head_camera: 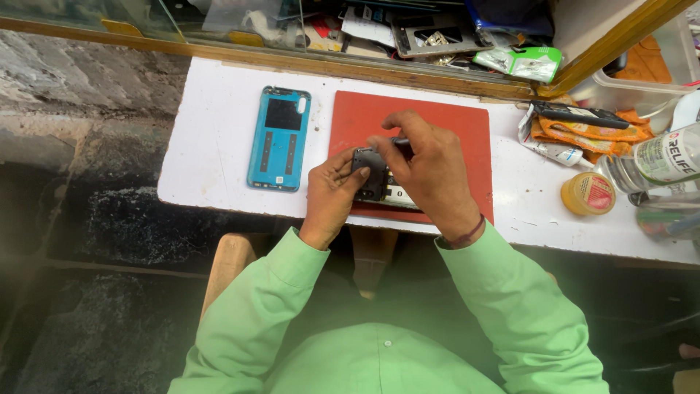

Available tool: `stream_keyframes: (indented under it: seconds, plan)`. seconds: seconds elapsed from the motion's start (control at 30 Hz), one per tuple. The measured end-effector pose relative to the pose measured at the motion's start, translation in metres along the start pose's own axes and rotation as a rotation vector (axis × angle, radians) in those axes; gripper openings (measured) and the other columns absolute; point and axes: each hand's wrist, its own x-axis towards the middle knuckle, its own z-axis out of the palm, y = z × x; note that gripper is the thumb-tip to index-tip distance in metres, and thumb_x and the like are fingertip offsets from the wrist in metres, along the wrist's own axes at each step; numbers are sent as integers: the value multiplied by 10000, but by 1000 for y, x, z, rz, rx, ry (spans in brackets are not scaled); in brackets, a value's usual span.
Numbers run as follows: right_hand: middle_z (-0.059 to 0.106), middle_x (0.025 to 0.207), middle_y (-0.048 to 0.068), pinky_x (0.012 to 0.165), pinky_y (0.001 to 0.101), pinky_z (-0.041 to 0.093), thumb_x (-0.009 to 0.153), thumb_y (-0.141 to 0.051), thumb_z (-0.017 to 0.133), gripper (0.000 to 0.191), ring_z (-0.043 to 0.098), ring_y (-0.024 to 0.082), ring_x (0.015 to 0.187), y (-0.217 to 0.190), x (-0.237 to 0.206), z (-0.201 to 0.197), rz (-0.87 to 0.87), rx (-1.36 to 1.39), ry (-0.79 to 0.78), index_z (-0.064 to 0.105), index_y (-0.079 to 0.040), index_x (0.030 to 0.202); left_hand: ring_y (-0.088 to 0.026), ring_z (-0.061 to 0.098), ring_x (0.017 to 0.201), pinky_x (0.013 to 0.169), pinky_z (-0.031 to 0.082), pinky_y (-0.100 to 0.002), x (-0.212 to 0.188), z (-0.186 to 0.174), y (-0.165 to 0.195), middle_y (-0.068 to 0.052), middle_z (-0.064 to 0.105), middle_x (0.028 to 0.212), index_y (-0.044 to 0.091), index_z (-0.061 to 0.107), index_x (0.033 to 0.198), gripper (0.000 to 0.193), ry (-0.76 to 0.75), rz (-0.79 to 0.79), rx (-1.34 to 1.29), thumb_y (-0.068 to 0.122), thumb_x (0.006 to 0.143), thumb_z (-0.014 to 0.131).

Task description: The person removes the back cover of a smartphone, then uses a screwdriver to unscrew and remove internal components including a metal plate and battery. The person wipes the back of the phone with a cloth. The phone remains disassembled on the workbench.

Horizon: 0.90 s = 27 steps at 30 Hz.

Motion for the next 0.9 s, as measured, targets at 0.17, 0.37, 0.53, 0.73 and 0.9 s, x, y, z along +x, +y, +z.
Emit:
stream_keyframes:
  seconds: [0.17,0.37,0.53,0.73,0.9]
  plan:
    - [626,1014,94,735,307,557,903,68,719,244,664,196,855,-2,-3,-3,-218,137,-75,602,-30,1094,-116,705,992,886,577,-248,1,-4,-4,-107,748,1115,-92,617,1324,382,-14,2,-1,-71,943,624]
    - [632,1059,70,794,274,573,917,61,739,292,662,135,922,24,-17,6,-28,330,39,598,-17,1161,-133,684,1095,948,566,-254,8,0,-4,-132,707,1212,-111,577,1336,391,-27,69,128,-59,952,632]
    - [633,1059,55,822,253,579,942,54,729,301,649,106,943,65,-44,4,222,654,195,580,-22,1192,-204,705,1042,880,597,-288,3,6,23,-165,654,1274,-44,553,1353,529,54,-26,619,91,875,737]
    - [628,1019,60,760,250,566,929,64,733,301,624,99,863,94,-69,9,319,813,297,579,-12,1176,-421,496,1272,1052,406,-475,3,-4,57,-271,530,1392,4,646,1267,710,-219,332,1305,351,697,889]
    - [634,1036,60,776,245,561,943,47,734,294,615,91,893,98,-74,14,286,800,294,578,-18,1184,-390,528,1301,1096,421,-461,21,-26,64,-217,580,1399,-6,615,1321,728,-555,387,1384,376,747,847]
